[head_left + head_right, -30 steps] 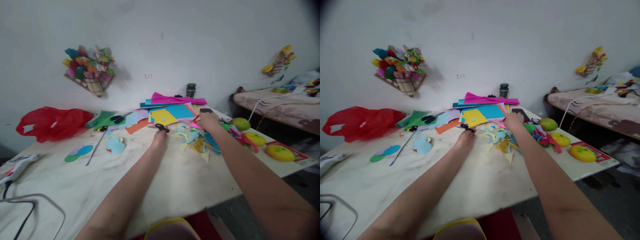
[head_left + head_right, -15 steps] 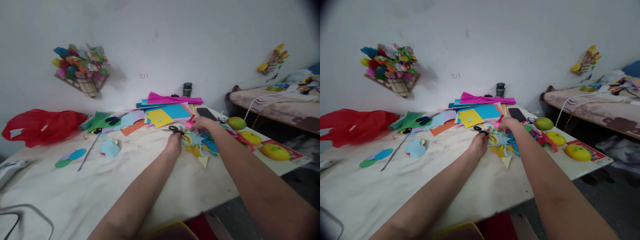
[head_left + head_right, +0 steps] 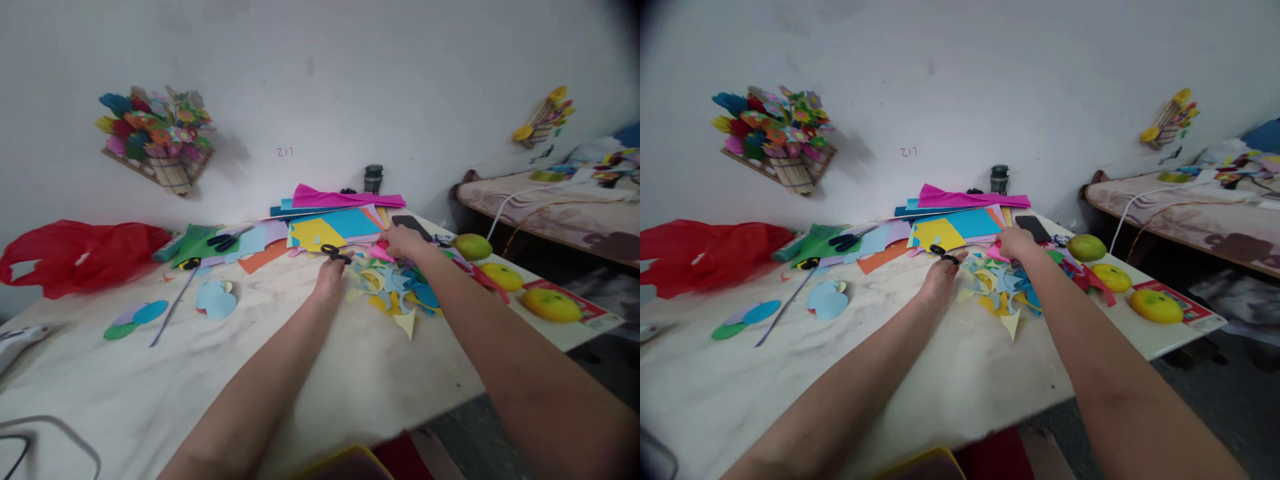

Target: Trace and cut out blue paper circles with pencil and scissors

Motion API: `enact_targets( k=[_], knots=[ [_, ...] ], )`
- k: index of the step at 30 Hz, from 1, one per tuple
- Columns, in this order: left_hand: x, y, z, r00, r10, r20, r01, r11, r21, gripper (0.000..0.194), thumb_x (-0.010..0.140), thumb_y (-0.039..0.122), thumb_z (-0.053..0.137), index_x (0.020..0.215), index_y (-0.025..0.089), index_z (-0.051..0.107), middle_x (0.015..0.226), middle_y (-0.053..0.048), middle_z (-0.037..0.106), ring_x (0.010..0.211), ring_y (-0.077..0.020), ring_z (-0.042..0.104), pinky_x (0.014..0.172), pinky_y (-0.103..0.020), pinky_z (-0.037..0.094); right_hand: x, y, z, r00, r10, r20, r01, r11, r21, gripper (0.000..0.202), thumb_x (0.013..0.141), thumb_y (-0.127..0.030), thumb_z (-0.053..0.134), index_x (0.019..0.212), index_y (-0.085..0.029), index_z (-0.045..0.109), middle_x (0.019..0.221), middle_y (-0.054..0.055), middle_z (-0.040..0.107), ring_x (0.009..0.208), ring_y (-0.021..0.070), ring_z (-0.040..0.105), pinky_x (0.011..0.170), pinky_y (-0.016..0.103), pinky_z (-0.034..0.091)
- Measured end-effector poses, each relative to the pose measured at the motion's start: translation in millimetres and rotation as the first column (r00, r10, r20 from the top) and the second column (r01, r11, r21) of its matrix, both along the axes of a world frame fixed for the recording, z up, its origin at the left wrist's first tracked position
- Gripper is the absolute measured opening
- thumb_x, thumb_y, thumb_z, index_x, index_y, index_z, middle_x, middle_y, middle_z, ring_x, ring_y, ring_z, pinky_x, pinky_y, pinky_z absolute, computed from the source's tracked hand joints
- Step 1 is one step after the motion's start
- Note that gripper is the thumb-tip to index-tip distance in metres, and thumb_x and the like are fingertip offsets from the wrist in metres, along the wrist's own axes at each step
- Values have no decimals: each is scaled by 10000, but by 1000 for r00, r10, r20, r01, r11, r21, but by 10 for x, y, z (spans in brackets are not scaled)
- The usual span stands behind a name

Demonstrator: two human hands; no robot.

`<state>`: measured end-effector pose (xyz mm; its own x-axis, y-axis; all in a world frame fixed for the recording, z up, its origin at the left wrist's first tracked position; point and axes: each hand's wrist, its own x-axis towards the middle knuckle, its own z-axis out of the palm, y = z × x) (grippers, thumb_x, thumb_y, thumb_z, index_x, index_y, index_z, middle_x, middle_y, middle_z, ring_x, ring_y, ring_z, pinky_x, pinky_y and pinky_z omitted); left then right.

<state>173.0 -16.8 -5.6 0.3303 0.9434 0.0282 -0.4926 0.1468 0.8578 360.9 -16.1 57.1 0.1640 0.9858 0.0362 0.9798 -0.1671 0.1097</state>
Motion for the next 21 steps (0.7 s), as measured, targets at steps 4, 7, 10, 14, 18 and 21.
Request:
enact_targets(
  k=[4, 7, 10, 14, 18, 21],
  knots=[
    [-232, 86, 19, 997, 25, -80, -23, 999, 23, 160, 664, 136, 477, 680, 155, 635, 989, -94, 654, 1074, -205, 503, 958, -338, 293, -47, 1, -65, 993, 119, -21, -120, 989, -84, 458, 715, -279, 538, 1172, -286, 561, 1199, 111, 548, 1057, 323, 513, 812, 437, 408],
    [-377, 106, 18, 996, 41, -75, -38, 998, 43, 98, 655, 155, 522, 680, 151, 617, 974, -115, 654, 1053, -216, 518, 916, -341, 331, -66, 33, -99, 996, 86, -18, -87, 990, -115, 495, 692, -338, 572, 1179, -255, 558, 1184, 142, 550, 1050, 346, 516, 802, 462, 409],
    [-458, 112, -12, 997, 61, -47, -60, 998, 9, 50, 656, 156, 543, 667, 140, 589, 941, -137, 656, 1006, -222, 549, 862, -344, 376, -61, 83, -138, 996, 83, 25, -80, 989, -128, 478, 699, -346, 568, 1161, -223, 570, 1168, 159, 555, 1042, 350, 520, 790, 467, 411],
    [-484, 107, -57, 997, 74, 5, -73, 997, -31, 37, 685, 138, 521, 676, 133, 556, 884, -143, 660, 945, -218, 585, 812, -343, 416, -64, 136, -183, 995, 58, 78, -49, 992, -117, 441, 716, -339, 553, 1128, -184, 582, 1156, 168, 563, 1018, 330, 538, 775, 438, 419],
    [-484, 90, -61, 997, 74, 13, -74, 997, -31, 38, 686, 97, 514, 686, 126, 539, 850, -151, 659, 944, -230, 597, 807, -350, 429, -134, 146, -203, 993, 21, 114, -13, 997, -72, 378, 725, -273, 537, 1062, -116, 608, 1104, 198, 588, 976, 311, 560, 768, 406, 424],
    [-490, 85, -53, 997, 69, 26, -68, 997, -41, 32, 687, 94, 524, 695, 124, 533, 825, -147, 657, 938, -236, 604, 812, -357, 434, -188, 160, -229, 994, 2, 114, 3, 999, -45, 339, 742, -254, 517, 1031, -110, 623, 1081, 203, 600, 993, 295, 557, 791, 381, 414]
  ],
)
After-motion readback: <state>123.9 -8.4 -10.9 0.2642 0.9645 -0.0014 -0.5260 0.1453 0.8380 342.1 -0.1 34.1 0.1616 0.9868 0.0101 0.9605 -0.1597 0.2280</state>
